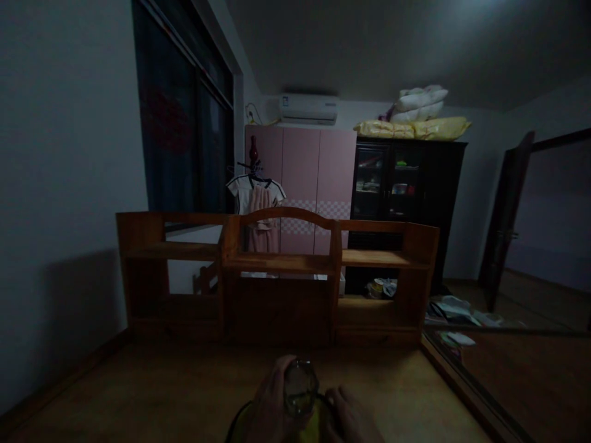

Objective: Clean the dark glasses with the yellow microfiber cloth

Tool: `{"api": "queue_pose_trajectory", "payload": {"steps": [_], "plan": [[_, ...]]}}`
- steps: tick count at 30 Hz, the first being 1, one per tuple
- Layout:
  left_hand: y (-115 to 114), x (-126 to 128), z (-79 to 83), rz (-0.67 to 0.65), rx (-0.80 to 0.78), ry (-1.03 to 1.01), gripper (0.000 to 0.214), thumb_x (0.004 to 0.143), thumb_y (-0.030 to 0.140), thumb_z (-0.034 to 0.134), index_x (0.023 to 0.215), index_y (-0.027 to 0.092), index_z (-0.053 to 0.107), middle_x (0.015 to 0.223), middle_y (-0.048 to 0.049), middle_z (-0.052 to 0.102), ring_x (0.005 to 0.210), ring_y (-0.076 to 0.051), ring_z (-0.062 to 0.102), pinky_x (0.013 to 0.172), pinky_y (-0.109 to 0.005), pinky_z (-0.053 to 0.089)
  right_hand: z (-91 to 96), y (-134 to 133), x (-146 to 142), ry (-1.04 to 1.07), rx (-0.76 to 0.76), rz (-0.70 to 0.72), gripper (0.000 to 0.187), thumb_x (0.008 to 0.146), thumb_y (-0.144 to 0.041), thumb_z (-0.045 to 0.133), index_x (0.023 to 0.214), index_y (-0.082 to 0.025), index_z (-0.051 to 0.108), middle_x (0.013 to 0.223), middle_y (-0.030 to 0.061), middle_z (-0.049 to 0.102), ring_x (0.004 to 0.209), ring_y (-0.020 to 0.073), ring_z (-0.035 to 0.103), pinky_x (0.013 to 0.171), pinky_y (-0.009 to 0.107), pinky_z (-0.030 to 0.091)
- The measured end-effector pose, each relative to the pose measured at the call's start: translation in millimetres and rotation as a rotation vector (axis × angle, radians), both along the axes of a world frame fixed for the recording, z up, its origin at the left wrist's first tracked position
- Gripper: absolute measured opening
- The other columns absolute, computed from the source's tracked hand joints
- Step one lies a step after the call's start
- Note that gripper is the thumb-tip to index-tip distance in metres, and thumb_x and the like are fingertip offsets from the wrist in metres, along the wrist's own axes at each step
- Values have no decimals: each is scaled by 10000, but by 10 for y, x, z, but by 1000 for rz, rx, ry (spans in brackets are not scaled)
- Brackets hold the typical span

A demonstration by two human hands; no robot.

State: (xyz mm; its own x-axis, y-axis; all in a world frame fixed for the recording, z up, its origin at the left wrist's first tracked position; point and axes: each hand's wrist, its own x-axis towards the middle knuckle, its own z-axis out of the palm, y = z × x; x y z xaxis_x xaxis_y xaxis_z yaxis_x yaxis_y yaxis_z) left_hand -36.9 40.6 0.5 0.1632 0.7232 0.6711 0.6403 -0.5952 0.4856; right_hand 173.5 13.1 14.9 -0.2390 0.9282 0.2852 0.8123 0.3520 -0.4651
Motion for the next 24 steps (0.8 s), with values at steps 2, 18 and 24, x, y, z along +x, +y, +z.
{"api": "queue_pose_trajectory", "payload": {"steps": [2,18,24], "plan": [[-11,4,-9,-19,10,41,814,634,226,776,1340,244,369,1301,-113,554,1192,-311,562,995,-470,498,-99,-52,-26,70,-13,-63,162,825,-242,543,965,-212,620,920,78,685,851,222,649,710,259,452],[-133,44,-2,-81,-30,154,859,647,234,793,1387,238,358,1348,-114,507,1213,-324,520,1025,-490,450,-25,-4,105,599,-102,-144,201,876,-377,462,810,-204,541,752,20,621,736,206,584,664,284,448],[-190,63,69,-136,-59,177,839,683,243,794,1394,244,350,1349,-98,512,1226,-301,507,1050,-468,430,46,93,261,987,-180,-173,289,828,-477,544,766,-195,552,726,-11,582,728,182,551,637,249,450]]}}
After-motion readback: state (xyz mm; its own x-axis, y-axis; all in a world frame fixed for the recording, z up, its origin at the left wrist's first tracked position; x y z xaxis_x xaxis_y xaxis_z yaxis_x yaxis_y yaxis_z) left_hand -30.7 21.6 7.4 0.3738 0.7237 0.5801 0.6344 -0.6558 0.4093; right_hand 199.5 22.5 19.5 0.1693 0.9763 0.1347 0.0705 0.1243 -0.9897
